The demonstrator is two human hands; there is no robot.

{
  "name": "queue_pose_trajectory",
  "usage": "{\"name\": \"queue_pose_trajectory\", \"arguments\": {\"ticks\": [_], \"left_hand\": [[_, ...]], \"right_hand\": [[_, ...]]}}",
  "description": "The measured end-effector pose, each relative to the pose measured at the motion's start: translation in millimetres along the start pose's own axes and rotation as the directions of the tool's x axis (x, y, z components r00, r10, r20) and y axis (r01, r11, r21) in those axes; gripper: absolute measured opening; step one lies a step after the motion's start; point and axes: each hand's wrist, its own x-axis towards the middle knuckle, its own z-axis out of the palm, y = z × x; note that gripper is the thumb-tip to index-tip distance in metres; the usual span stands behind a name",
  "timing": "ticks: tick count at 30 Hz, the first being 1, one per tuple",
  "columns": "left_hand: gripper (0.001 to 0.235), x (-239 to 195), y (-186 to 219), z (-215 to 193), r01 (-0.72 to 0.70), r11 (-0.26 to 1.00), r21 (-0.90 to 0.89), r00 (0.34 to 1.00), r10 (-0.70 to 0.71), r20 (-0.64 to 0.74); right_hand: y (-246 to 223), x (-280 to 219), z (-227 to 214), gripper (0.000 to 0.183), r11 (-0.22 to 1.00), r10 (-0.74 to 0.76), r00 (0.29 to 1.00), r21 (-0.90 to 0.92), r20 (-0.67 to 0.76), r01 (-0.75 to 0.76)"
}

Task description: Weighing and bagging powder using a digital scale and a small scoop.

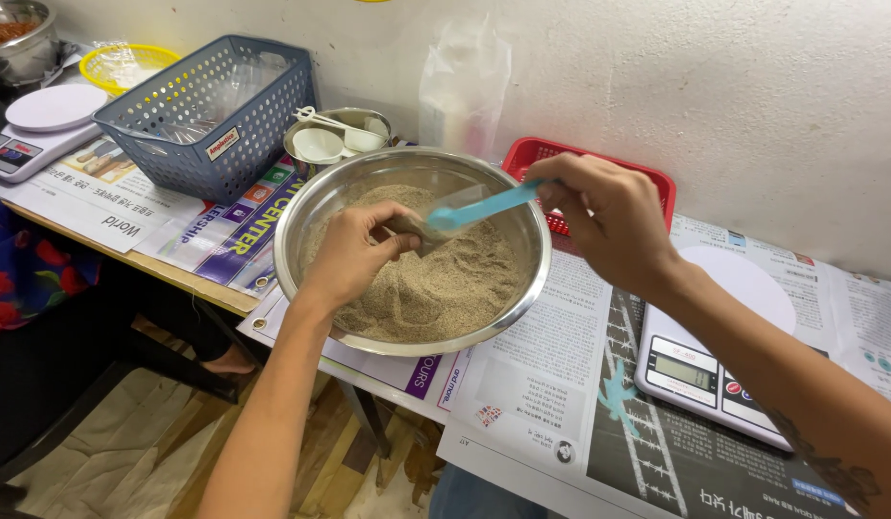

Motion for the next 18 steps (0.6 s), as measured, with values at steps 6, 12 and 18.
{"name": "queue_pose_trajectory", "arguments": {"ticks": [6,12,18], "left_hand": [[0.022,1,-4,-1,0.001,1.000,0.019,1.000,-0.001,-0.001],[0.014,3,-9,0,0.019,1.000,-0.018,1.000,-0.019,0.006],[0.012,3,-7,-2,0.019,1.000,0.000,1.000,-0.019,0.003]], "right_hand": [[-11,5,6,0.015,0.991,-0.135,0.988,0.023,0.077,0.133],[29,-1,12,0.016,0.867,0.325,0.888,0.273,0.325,-0.417],[28,-1,3,0.015,0.511,0.562,0.715,0.506,0.416,-0.695]]}}
